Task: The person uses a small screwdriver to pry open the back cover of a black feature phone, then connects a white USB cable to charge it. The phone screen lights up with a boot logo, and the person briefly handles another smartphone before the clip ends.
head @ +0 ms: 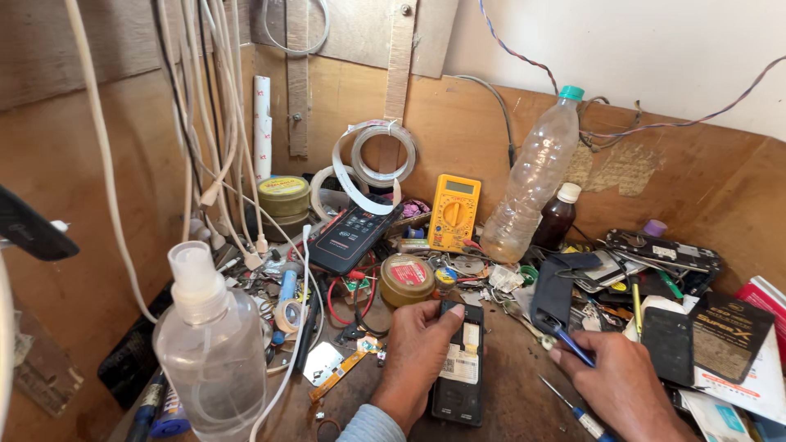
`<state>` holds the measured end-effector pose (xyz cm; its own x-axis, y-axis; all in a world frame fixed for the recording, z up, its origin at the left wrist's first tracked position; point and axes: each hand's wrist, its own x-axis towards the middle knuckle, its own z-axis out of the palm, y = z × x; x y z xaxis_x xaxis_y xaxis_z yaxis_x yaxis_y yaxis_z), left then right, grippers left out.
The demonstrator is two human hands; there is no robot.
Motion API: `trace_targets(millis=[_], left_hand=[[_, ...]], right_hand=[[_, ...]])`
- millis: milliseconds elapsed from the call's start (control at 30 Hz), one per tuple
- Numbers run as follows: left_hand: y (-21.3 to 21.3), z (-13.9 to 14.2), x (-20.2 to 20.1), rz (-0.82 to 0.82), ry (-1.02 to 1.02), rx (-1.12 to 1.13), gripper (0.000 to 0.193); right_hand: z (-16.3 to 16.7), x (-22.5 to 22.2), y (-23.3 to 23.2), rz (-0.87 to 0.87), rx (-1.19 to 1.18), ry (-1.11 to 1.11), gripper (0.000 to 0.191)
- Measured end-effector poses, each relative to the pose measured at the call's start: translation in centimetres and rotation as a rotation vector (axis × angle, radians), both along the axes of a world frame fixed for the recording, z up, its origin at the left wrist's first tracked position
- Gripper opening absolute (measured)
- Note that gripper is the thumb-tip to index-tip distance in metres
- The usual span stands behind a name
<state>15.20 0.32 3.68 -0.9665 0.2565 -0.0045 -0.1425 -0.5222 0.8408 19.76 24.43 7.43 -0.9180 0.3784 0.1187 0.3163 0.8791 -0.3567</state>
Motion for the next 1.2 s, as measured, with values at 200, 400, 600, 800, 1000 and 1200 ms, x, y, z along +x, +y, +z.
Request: trace_targets(millis=[200,400,600,800,1000,1200], left_hand=[[0.5,-0.8,-0.4,0.005,0.039,-0.076,0.02],[0.4,-0.6,-0.3,0.003,0.005,-0.071,0.019],[0.5,-0.3,-0.3,0.002,-0.05,-0.071,0.018],[0.3,-0.3,-0.3,-0.023,-0.049,-0.089,0.019],[0.1,-0.4,-0.4,-0.041,-0.056,-0.07,0.017],[0.0,-0.2,-0.3,-0.032,-0.007,-0.07,0.018]], right_hand=[[0.3,-1.2,-0.7,0.003,-0.131,0.003,0.033],[-0.6,-1.9,-1.3,0.05,-0.328,-0.045,0.031],[-0.6,-1.8,-0.3,-0.015,-0.449,0.046,0.023],[-0.3,-1.5,-0.8,0.053,-0.358,0.032,0.028],[0.3,-2.1,-3.2,0.117,-0.168,-0.033,0.033],[0.1,-2.9,-4.7,0.117,-0.059,-0.008,0.039]])
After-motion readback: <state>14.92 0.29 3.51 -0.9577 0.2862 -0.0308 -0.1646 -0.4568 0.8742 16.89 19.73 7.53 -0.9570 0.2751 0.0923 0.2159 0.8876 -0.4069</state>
